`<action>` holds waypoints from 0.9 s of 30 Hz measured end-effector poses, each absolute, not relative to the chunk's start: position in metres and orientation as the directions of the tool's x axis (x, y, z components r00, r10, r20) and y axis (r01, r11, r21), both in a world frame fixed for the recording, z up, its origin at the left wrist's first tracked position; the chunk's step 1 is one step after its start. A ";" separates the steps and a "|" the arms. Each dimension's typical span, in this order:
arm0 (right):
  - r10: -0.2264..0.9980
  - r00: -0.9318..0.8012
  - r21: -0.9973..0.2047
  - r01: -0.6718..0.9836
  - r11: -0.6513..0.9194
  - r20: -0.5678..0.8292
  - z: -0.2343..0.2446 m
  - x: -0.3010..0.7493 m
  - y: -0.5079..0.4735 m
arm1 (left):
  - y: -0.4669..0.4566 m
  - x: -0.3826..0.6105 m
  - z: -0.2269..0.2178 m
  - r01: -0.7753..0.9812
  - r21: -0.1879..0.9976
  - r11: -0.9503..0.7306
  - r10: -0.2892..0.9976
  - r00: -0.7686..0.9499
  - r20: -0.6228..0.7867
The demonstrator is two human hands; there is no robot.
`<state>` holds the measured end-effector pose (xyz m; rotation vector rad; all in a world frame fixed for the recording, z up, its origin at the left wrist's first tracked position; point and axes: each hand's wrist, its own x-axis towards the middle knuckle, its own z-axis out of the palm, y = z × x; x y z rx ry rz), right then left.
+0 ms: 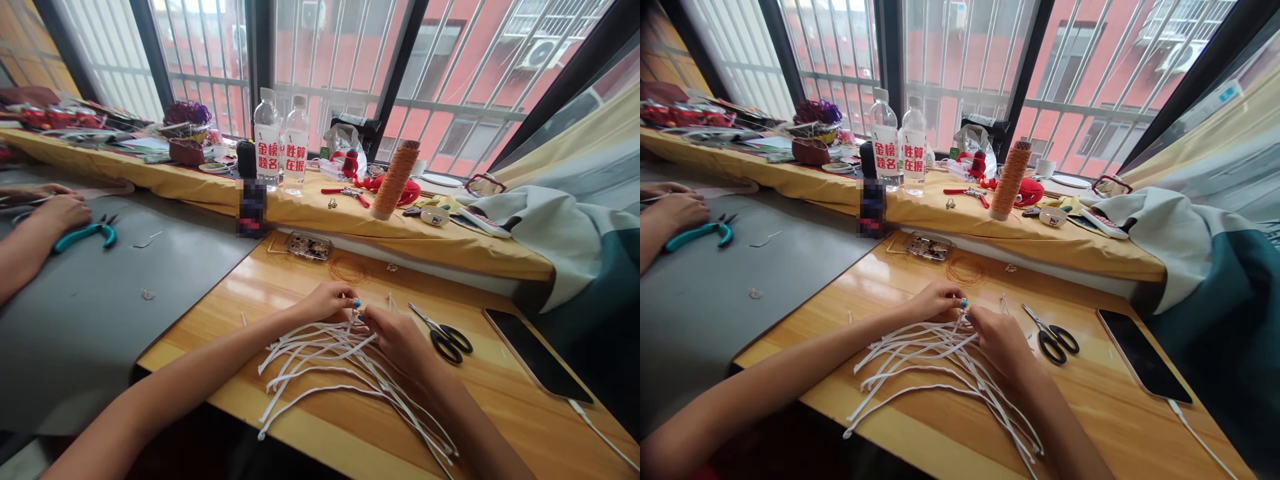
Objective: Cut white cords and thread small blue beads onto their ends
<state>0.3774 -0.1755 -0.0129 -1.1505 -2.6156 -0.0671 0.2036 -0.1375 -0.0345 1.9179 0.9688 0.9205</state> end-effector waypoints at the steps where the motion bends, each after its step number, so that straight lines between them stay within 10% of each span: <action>1: 0.724 -0.622 -0.065 0.743 0.666 0.297 -0.015 0.378 -0.175 | -0.136 0.204 -0.036 0.279 0.889 -0.363 0.868 0.449 0.213; 7: 0.717 -0.592 0.019 0.776 0.630 0.368 -0.021 0.384 -0.171 | -0.134 0.202 -0.036 0.151 0.968 -0.200 0.865 0.491 0.102; 19: 0.781 -0.515 -0.079 0.816 0.573 0.353 -0.019 0.381 -0.174 | -0.140 0.201 -0.032 0.223 0.780 -0.585 0.723 0.580 0.376; 27: 0.761 -0.563 -0.147 0.764 0.628 0.323 -0.014 0.380 -0.173 | -0.148 0.200 -0.035 0.548 0.251 -0.798 0.599 0.671 0.437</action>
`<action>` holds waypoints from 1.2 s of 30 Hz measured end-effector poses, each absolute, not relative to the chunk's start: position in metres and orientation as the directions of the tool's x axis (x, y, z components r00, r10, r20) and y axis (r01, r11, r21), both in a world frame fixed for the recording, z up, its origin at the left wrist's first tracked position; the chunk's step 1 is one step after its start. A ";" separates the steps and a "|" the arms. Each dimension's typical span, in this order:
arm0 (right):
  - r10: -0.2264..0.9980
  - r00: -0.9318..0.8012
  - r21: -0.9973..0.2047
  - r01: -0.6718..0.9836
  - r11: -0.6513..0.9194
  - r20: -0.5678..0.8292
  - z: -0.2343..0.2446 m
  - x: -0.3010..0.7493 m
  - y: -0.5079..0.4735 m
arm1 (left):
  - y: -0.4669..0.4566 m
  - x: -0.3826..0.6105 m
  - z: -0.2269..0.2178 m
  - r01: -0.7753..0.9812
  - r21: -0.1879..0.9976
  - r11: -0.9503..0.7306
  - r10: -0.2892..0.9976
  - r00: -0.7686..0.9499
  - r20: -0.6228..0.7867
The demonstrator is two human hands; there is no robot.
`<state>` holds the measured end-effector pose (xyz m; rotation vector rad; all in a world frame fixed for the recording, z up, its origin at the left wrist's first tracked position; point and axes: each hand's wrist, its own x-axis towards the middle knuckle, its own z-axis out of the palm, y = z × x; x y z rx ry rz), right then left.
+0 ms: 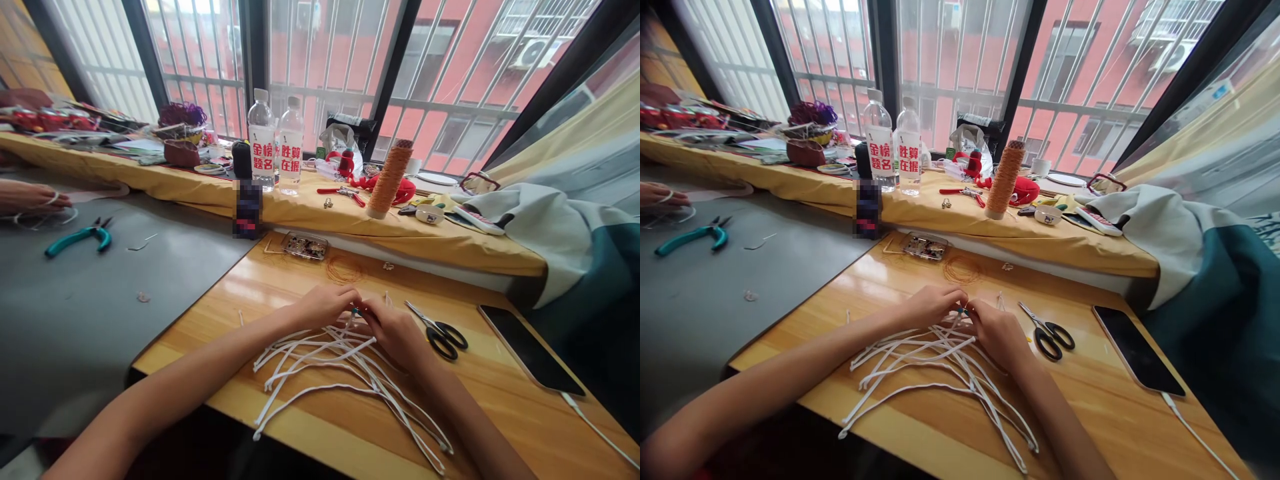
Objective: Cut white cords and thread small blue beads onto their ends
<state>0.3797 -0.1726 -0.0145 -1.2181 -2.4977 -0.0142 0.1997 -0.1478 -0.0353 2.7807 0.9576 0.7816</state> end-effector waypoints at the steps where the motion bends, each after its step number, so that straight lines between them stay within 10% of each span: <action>1: 0.750 -0.573 -0.155 0.751 0.642 0.330 -0.013 0.380 -0.173 | -0.150 0.199 -0.033 0.559 0.186 -0.808 0.577 0.689 0.439; 26: 0.607 -0.754 0.245 0.656 0.714 0.250 -0.004 0.387 -0.163 | -0.149 0.194 -0.009 0.452 -0.377 -0.808 0.305 0.870 0.388; 36: 0.599 -0.734 0.271 0.677 0.684 0.321 -0.006 0.389 -0.165 | -0.152 0.194 -0.012 0.537 -0.199 -0.820 0.409 0.792 0.452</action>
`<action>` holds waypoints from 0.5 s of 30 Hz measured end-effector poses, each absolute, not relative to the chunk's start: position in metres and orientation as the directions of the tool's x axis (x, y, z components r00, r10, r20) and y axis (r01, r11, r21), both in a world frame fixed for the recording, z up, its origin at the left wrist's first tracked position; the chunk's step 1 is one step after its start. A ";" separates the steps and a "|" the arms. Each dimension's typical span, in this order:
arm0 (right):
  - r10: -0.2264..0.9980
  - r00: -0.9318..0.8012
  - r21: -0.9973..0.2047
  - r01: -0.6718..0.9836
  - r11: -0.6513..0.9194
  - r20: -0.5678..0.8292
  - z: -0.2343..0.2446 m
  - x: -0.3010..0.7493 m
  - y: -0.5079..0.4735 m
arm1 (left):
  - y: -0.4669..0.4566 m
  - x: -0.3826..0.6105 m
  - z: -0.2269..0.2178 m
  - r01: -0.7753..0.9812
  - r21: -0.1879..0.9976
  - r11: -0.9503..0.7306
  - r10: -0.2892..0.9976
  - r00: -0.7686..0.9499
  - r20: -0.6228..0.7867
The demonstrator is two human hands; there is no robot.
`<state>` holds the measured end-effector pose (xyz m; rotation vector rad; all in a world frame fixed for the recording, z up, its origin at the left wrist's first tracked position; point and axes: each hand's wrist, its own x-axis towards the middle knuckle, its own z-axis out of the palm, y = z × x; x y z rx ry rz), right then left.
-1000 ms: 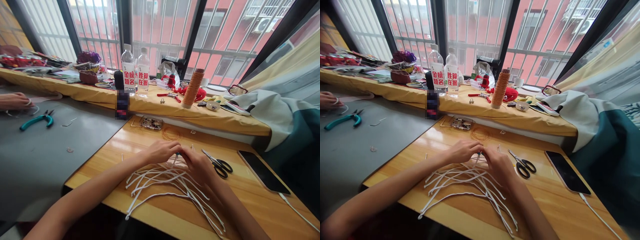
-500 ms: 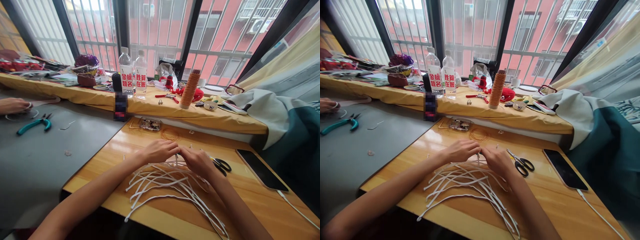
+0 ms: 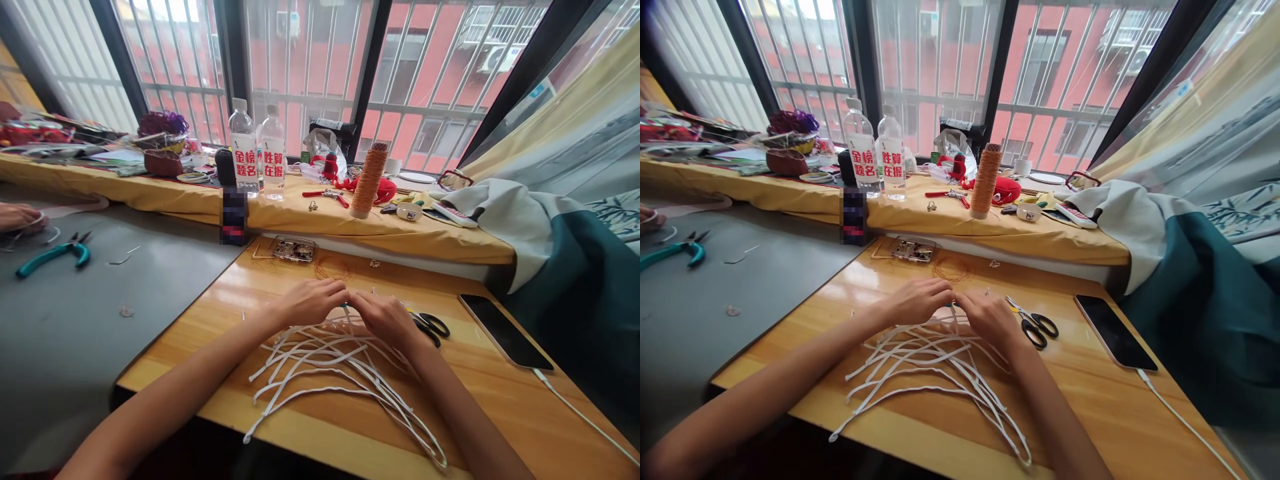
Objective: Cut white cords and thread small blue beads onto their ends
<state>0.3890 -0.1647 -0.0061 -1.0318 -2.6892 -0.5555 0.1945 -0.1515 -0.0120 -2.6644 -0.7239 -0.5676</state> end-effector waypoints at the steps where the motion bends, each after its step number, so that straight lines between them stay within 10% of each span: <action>1: 0.607 -0.708 0.267 0.702 0.660 0.361 -0.008 0.389 -0.166 | -0.151 0.194 -0.014 0.566 -0.155 -0.809 0.434 0.755 0.492; 15: 0.578 -0.563 0.222 0.802 0.554 0.591 -0.014 0.378 -0.181 | -0.163 0.207 -0.023 0.600 0.235 -0.765 0.602 0.534 0.593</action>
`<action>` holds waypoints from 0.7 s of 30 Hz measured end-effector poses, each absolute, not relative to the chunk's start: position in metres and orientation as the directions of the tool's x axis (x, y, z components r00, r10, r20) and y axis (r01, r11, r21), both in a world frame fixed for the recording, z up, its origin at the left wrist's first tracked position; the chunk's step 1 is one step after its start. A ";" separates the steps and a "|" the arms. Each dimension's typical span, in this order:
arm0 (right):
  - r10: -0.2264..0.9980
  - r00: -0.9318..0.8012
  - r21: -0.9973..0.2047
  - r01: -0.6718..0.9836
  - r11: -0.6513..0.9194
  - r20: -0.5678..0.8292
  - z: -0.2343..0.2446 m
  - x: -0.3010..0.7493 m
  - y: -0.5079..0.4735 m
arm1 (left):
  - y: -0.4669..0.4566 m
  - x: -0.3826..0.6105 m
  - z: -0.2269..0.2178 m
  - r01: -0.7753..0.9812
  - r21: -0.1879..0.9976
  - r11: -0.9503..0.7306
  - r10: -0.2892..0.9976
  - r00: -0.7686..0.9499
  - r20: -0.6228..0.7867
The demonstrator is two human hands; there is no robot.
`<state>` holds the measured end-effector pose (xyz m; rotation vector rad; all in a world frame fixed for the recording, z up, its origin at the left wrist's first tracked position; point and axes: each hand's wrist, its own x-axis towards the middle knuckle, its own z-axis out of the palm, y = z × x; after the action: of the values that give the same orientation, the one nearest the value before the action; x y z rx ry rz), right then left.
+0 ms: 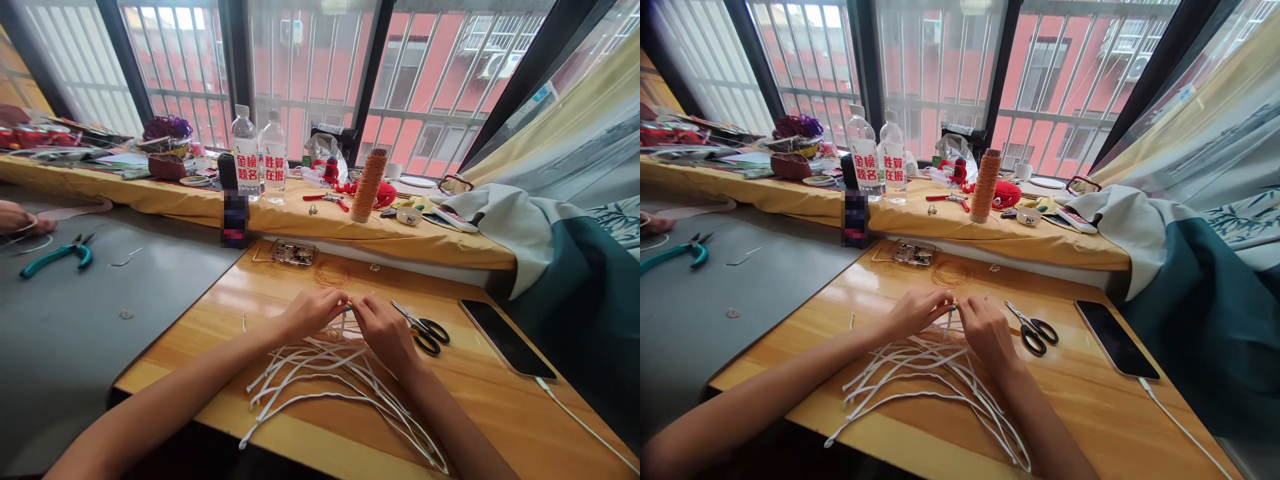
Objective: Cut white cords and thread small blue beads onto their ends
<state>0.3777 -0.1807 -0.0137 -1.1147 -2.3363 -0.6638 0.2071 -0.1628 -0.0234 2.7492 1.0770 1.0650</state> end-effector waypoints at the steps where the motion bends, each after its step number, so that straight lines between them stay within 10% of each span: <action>1: 0.579 -0.567 0.223 0.799 0.558 0.586 -0.014 0.377 -0.181 | -0.163 0.207 -0.024 0.590 0.248 -0.769 0.603 0.539 0.588; 21: 0.517 -0.620 0.469 0.784 0.405 0.590 0.005 0.403 -0.181 | -0.144 0.182 -0.017 0.559 0.196 -0.805 0.543 0.565 0.621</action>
<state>0.4034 -0.1807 0.0049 -1.1230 -2.3150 -1.0561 0.1823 -0.1438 -0.0173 2.7990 0.9866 1.0986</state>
